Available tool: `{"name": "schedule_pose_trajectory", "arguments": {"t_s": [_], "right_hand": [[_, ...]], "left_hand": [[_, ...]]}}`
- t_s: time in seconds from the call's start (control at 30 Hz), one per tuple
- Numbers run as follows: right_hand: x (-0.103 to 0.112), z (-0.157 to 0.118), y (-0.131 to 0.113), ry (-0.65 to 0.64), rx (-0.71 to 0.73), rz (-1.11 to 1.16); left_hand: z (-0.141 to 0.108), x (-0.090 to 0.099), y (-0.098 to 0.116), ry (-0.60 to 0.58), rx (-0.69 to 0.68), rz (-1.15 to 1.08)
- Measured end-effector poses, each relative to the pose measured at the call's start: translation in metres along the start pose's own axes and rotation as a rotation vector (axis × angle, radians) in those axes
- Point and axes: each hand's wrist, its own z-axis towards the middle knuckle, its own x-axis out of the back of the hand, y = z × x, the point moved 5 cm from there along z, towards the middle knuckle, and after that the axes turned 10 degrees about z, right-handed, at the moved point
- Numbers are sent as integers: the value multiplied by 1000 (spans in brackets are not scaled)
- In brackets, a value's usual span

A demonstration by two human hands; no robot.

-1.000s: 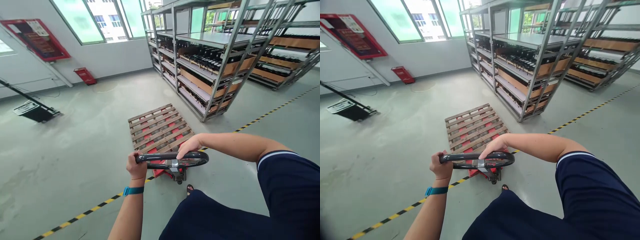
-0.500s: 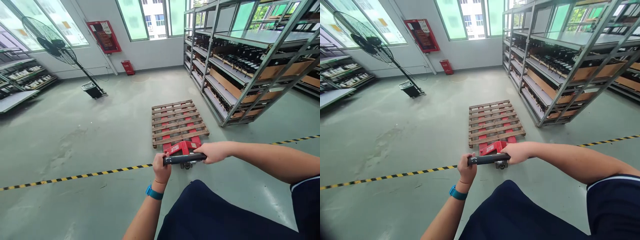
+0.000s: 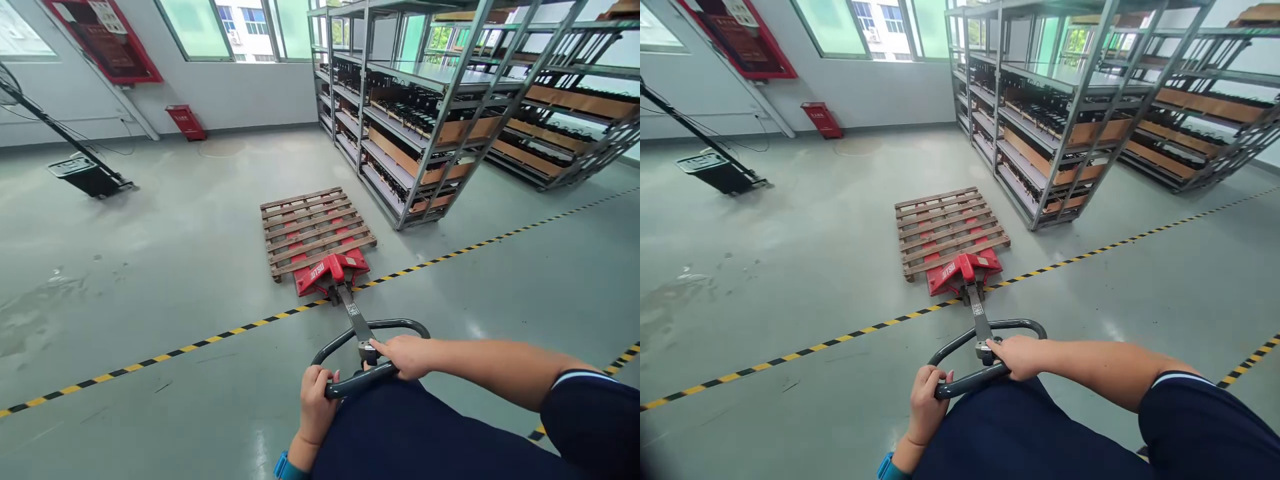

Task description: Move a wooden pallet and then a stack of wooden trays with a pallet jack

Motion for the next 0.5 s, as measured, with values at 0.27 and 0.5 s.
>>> {"name": "schedule_pose_trajectory", "arguments": {"t_s": [0.27, 0.5], "right_hand": [[-27, 0, 2, 27, 7, -41], [-19, -3, 31, 92, 86, -70]], "left_hand": [[-28, -21, -4, -513, 117, 226], [4, -45, 49, -946, 180, 316]]}}
